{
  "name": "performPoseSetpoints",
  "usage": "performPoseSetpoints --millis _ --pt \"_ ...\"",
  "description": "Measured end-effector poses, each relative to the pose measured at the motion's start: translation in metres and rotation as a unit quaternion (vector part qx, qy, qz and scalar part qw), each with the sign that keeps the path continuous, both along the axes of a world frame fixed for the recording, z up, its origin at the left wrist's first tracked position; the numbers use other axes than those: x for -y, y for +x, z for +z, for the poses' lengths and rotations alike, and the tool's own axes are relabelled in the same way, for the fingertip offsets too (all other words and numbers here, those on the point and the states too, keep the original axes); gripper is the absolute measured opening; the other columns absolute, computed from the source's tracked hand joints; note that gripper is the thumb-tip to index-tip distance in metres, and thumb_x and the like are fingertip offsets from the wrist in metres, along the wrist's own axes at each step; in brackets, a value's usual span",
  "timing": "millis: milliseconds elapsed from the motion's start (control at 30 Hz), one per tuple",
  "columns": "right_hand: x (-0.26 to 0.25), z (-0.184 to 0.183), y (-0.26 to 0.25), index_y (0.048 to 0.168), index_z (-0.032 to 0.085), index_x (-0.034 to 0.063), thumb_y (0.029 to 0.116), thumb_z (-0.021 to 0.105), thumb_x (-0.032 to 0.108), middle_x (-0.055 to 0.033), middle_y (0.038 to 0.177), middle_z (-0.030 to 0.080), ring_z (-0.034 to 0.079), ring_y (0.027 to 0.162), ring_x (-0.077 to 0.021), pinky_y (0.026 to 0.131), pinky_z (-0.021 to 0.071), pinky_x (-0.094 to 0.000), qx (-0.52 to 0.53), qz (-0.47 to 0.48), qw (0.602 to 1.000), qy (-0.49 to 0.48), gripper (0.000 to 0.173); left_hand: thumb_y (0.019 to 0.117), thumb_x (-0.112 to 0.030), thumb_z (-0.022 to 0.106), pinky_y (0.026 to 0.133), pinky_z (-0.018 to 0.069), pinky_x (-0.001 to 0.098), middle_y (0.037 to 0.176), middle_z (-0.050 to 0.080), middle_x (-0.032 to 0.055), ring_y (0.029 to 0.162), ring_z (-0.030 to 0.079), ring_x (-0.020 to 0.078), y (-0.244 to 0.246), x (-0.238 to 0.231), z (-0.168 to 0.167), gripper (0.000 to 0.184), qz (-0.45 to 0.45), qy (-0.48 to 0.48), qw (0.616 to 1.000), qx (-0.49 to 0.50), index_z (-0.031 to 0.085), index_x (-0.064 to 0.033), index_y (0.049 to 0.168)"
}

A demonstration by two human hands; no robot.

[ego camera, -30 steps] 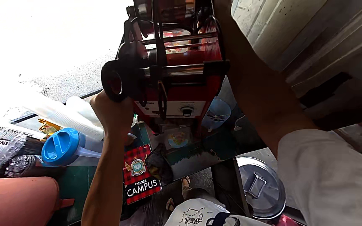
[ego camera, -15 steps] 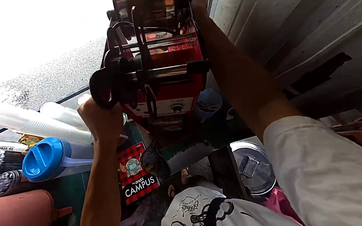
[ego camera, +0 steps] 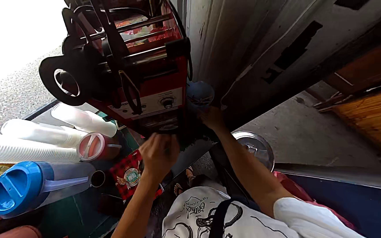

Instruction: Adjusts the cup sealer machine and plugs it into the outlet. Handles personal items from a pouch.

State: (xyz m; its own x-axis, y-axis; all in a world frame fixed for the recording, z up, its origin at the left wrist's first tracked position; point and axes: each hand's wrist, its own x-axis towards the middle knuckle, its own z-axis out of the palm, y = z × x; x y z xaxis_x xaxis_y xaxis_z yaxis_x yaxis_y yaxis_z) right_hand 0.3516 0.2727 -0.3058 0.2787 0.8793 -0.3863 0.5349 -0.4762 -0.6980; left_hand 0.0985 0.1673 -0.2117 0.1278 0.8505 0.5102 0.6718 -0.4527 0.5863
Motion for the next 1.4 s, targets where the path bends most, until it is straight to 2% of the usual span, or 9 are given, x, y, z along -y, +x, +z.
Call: performPoseSetpoints --millis 100,167,267,400,633,833,1033,1233,1400 --pt "-0.015 -0.024 -0.013 0.099 0.069 -0.0063 0.1022 0.057 0.051 -0.0262 0.097 0.07 0.07 0.093 -0.041 0.084 0.0546 -0.0619 0.052 0.04 0.998 -0.024 0.059 0.1053 -0.027 0.052 0.102 0.0523 0.0482 0.123 0.07 0.0151 0.116 0.067 0.0285 0.069 -0.021 -0.059 0.034 -0.201 -0.334 0.903 -0.181 0.07 -0.0037 0.122" --pt "-0.017 -0.013 -0.015 0.103 0.069 -0.0083 0.1085 0.047 0.037 -0.0292 0.108 0.068 0.067 0.106 -0.0447 0.092 0.0515 -0.0632 0.097 0.065 0.993 -0.029 0.05 0.1063 -0.022 0.05 0.112 0.0442 0.0513 0.141 0.059 0.0217 0.133 0.056 0.0352 0.104 -0.042 -0.102 0.038 -0.248 -0.394 0.851 -0.243 0.061 0.0012 0.135" --pt "-0.004 0.013 -0.002 0.104 0.068 -0.0062 0.1101 0.045 0.038 -0.0289 0.102 0.067 0.067 0.097 -0.0453 0.083 0.0521 -0.064 0.104 0.073 0.992 0.009 0.051 0.1059 -0.03 0.053 0.126 0.0222 0.0505 0.164 0.028 0.0285 0.155 0.024 0.0401 0.146 -0.063 -0.155 0.063 -0.222 -0.377 0.858 -0.269 0.038 0.0083 0.153" --pt "-0.009 0.035 0.013 0.109 0.069 -0.0019 0.1109 0.041 0.044 -0.0216 0.095 0.072 0.073 0.084 -0.0356 0.08 0.058 -0.0577 0.075 0.069 0.994 0.031 0.053 0.097 -0.068 0.05 0.128 0.0032 0.0543 0.171 0.003 0.0234 0.159 0.0 0.0359 0.177 -0.094 -0.194 0.102 -0.154 -0.37 0.888 -0.227 0.016 0.0042 0.162" --pt "-0.016 -0.021 0.026 0.111 0.068 -0.0031 0.112 0.04 0.037 -0.0187 0.096 0.073 0.073 0.09 -0.0277 0.088 0.0591 -0.0469 0.055 0.092 0.994 0.006 0.049 0.0997 -0.064 0.048 0.128 0.009 0.0534 0.17 0.02 0.0154 0.159 0.012 0.0327 0.175 -0.077 -0.19 0.09 -0.272 -0.37 0.862 -0.213 0.027 -0.0021 0.161" --pt "0.03 -0.02 0.024 0.145 0.049 -0.0011 0.1043 0.058 0.036 -0.0232 0.12 0.068 0.068 0.108 -0.0359 0.097 0.0536 -0.0555 0.1 0.061 0.992 0.045 0.056 0.105 -0.036 0.057 0.123 0.0316 0.0449 0.157 0.047 0.015 0.149 0.04 0.0274 0.083 0.016 -0.125 0.051 -0.33 -0.302 0.891 -0.074 0.056 -0.0044 0.145" --pt "0.089 0.084 -0.006 0.122 0.067 0.0003 0.1026 0.061 0.025 -0.0113 0.101 0.074 0.074 0.081 -0.0182 0.074 0.0643 -0.0386 -0.017 0.116 0.961 0.249 0.032 0.0985 -0.018 0.067 0.092 0.0622 0.0319 0.118 0.075 0.0051 0.106 0.072 0.0113 -0.06 0.085 -0.054 0.018 -0.051 -0.058 0.992 0.103 0.077 -0.0079 0.108" --pt "0.008 0.284 -0.044 0.127 0.062 -0.0014 0.1056 0.053 0.028 -0.014 0.119 0.07 0.072 0.094 -0.0178 0.08 0.0629 -0.0377 -0.008 0.199 0.808 0.554 0.037 0.1033 -0.023 0.061 0.089 0.061 0.0367 0.118 0.073 0.0118 0.104 0.072 0.0164 -0.136 0.009 0.168 0.028 0.081 0.149 0.985 0.034 0.072 -0.0026 0.118" --pt "-0.109 0.346 -0.117 0.123 0.071 0.0043 0.0974 0.068 0.026 -0.018 0.115 0.072 0.068 0.108 -0.0354 0.097 0.0507 -0.0617 0.266 0.418 0.805 0.326 0.033 0.1024 -0.019 0.059 0.103 0.0495 0.0584 0.122 0.07 0.0197 0.115 0.067 0.0355 -0.126 -0.145 0.26 0.028 0.04 -0.02 0.981 -0.189 0.07 -0.0038 0.123"
